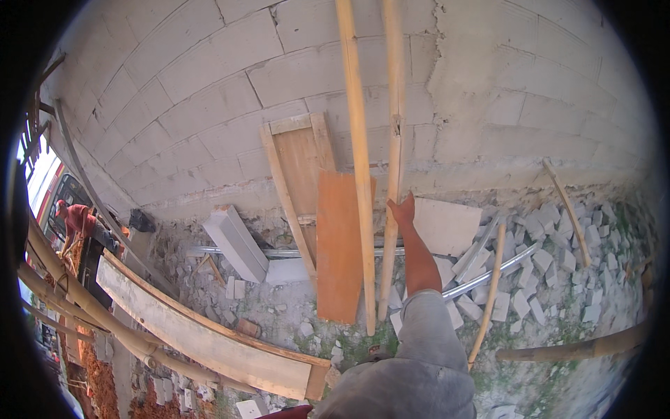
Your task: The person assembles a bamboo scaffolding structure by tying bamboo poles together with wire using a metal hook. They lift and position the poles, secure joints, and move around the site to adjust the framework.
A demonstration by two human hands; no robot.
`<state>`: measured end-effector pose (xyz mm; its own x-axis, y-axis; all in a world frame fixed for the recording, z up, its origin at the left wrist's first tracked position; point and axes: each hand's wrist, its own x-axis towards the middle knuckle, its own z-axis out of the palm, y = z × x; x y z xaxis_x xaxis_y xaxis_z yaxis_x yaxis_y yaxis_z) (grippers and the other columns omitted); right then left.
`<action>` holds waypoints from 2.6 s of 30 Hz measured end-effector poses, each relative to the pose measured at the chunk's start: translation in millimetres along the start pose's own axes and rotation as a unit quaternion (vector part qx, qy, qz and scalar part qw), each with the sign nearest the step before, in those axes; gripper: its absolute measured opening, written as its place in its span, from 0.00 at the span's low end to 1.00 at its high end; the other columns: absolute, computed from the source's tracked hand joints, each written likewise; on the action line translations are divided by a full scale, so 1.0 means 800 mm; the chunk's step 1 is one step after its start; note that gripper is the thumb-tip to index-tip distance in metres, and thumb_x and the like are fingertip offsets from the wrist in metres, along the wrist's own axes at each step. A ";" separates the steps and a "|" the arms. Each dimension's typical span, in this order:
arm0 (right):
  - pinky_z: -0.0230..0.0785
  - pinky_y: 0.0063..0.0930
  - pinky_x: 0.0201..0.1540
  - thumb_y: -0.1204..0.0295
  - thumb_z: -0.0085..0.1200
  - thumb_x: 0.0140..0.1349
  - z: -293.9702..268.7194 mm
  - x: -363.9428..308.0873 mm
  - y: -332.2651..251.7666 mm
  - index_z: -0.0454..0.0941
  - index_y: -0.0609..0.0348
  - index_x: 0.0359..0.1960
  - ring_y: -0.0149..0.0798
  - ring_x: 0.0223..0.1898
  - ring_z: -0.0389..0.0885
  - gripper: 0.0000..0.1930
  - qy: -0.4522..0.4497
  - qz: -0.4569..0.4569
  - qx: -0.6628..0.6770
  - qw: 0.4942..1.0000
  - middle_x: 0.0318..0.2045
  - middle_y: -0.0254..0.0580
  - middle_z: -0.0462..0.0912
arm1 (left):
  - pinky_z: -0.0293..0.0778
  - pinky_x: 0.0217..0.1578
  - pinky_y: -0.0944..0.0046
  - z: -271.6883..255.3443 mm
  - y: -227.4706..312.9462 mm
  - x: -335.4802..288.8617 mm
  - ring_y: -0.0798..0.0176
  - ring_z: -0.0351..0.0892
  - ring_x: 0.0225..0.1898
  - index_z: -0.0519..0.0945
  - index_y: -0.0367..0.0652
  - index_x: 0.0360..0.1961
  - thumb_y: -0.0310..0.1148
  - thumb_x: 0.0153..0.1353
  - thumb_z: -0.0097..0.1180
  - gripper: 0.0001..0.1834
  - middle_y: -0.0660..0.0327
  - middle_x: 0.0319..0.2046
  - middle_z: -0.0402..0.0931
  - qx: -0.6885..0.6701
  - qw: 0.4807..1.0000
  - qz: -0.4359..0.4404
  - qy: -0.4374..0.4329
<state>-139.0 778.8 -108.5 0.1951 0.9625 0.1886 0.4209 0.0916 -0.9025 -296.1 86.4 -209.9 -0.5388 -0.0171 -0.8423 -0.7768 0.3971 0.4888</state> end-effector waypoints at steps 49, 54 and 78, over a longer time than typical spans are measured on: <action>0.69 0.37 0.42 0.71 0.57 0.48 -0.066 -0.507 -0.398 0.62 0.65 0.51 0.39 0.38 0.71 0.28 -0.586 -0.106 0.444 0.670 0.36 0.48 0.72 | 0.51 0.09 0.67 -0.297 -0.347 -0.197 0.69 0.52 0.07 0.64 0.51 0.20 0.62 0.60 0.47 0.27 0.71 0.09 0.49 -0.445 0.795 -0.112 0.397; 0.68 0.38 0.44 0.68 0.58 0.47 -0.031 -0.715 -0.473 0.61 0.63 0.51 0.39 0.40 0.71 0.29 -0.661 -0.117 0.468 0.575 0.36 0.46 0.72 | 0.59 0.09 0.66 -0.391 -0.396 -0.165 0.66 0.59 0.07 0.64 0.49 0.16 0.49 0.62 0.51 0.22 0.67 0.08 0.56 -0.533 0.744 -0.092 0.392; 0.71 0.26 0.40 0.69 0.69 0.43 0.062 -1.383 -0.772 0.71 0.64 0.47 0.32 0.34 0.79 0.28 -0.802 -0.186 0.418 0.384 0.33 0.38 0.81 | 0.46 0.11 0.71 -0.886 -0.063 -0.034 0.77 0.51 0.10 0.68 0.47 0.20 0.41 0.60 0.54 0.16 0.74 0.11 0.55 -0.485 0.722 0.232 0.436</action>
<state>-658.5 -330.1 220.9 -0.8192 -0.2986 0.4897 -0.4081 -0.2964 -0.8635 -473.6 -583.9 -50.9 -0.4860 -0.8277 -0.2806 -0.0817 -0.2767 0.9575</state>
